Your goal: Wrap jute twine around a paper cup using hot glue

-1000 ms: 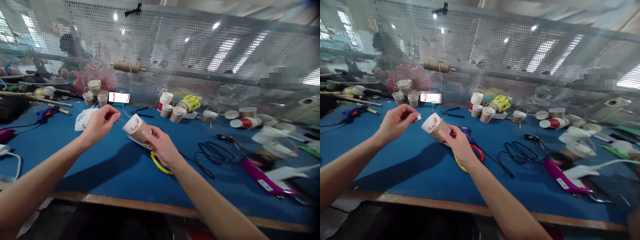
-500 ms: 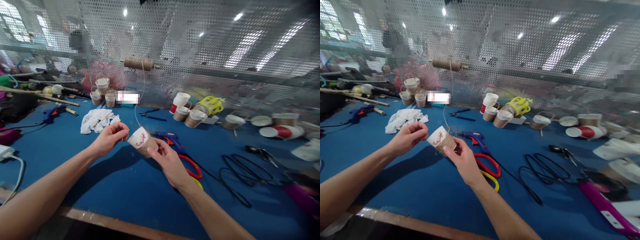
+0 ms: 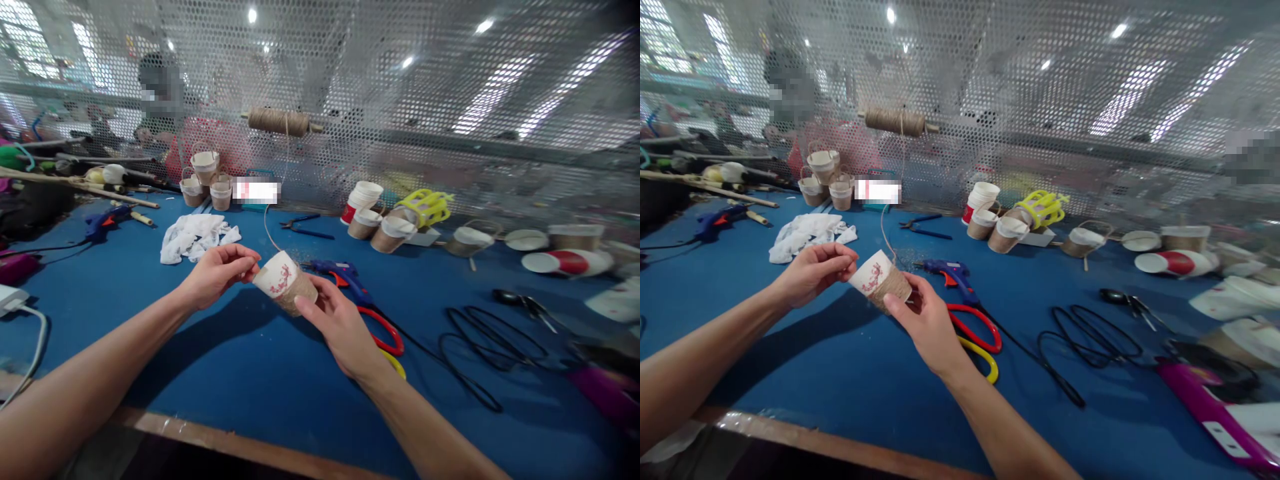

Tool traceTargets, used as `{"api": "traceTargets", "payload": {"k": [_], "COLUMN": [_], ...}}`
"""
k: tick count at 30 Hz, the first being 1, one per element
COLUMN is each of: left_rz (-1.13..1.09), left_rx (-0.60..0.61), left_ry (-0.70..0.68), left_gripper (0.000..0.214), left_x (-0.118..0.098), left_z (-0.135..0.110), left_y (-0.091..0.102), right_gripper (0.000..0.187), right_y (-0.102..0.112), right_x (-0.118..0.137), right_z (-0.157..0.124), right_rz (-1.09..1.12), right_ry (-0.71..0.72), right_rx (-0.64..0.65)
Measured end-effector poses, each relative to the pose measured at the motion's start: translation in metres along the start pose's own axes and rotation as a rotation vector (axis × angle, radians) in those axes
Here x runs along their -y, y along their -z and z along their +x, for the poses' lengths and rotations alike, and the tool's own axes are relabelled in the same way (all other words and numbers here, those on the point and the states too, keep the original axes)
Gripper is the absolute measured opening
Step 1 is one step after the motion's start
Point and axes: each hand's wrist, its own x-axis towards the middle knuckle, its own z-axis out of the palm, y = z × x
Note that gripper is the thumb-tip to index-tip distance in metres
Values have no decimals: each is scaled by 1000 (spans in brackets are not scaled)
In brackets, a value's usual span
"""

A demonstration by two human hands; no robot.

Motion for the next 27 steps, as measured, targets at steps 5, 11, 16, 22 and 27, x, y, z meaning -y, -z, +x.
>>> {"api": "traceTargets", "payload": {"k": [5, 11, 16, 22, 27], "left_rz": [43, 106, 113, 153, 237], "left_rx": [-8, -28, -20, -42, -15], "left_ry": [-25, -69, -82, 50, -22], "left_gripper": [11, 24, 12, 5, 18], "left_x": [-2, -2, 1, 2, 2], "left_z": [1, 3, 2, -3, -5], "left_y": [1, 4, 2, -4, -4], "right_gripper": [41, 47, 47, 45, 44], "right_y": [-1, -4, -4, -5, -6], "right_x": [3, 3, -5, -4, 0], "right_z": [0, -1, -3, -7, -6], "right_rz": [-37, -163, -394, -526, -241], "right_ry": [13, 87, 262, 334, 106], "right_rx": [-8, -35, -51, -45, 2]}}
